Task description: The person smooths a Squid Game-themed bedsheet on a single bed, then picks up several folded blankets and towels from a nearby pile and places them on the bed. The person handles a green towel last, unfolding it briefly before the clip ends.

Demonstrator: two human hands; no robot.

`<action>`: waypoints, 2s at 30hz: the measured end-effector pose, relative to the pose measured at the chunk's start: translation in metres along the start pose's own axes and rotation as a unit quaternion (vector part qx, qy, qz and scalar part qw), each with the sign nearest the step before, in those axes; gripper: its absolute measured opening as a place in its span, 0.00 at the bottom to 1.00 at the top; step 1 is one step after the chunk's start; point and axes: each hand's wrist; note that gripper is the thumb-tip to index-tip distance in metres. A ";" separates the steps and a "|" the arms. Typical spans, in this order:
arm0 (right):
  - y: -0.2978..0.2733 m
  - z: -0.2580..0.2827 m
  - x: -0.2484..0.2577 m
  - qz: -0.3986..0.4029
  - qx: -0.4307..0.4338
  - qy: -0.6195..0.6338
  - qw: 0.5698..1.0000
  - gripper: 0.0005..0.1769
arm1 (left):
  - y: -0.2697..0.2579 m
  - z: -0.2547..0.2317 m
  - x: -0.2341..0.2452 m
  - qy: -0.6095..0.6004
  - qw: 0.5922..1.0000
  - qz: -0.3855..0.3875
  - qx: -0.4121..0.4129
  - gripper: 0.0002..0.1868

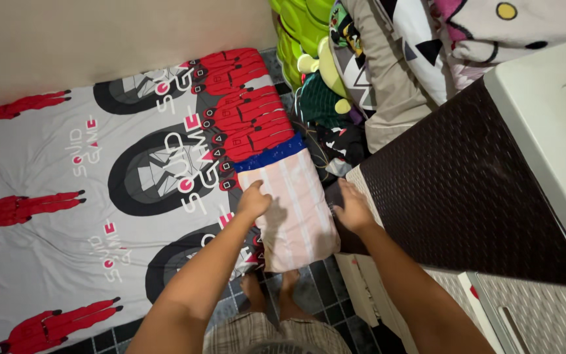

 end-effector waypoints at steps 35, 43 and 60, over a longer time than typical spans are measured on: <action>0.254 -0.116 0.473 0.007 -0.130 -0.181 0.975 0.74 | 0.156 -0.605 -0.035 -0.455 0.888 -0.034 0.063 0.61; 0.235 -0.094 0.534 -0.166 0.009 -0.072 0.983 0.49 | 0.198 -0.681 -0.026 -0.766 0.602 0.190 -0.119 0.30; 0.159 0.045 0.601 -0.410 0.117 0.147 0.893 0.32 | 0.096 -0.672 0.215 -0.670 0.527 0.267 -0.450 0.17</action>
Point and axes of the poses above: each hand's wrist, its own y-axis towards the middle knuckle, its own x-axis out of the back of the hand, z = x × y, and after that the axes turned 3 degrees about z, right-handed
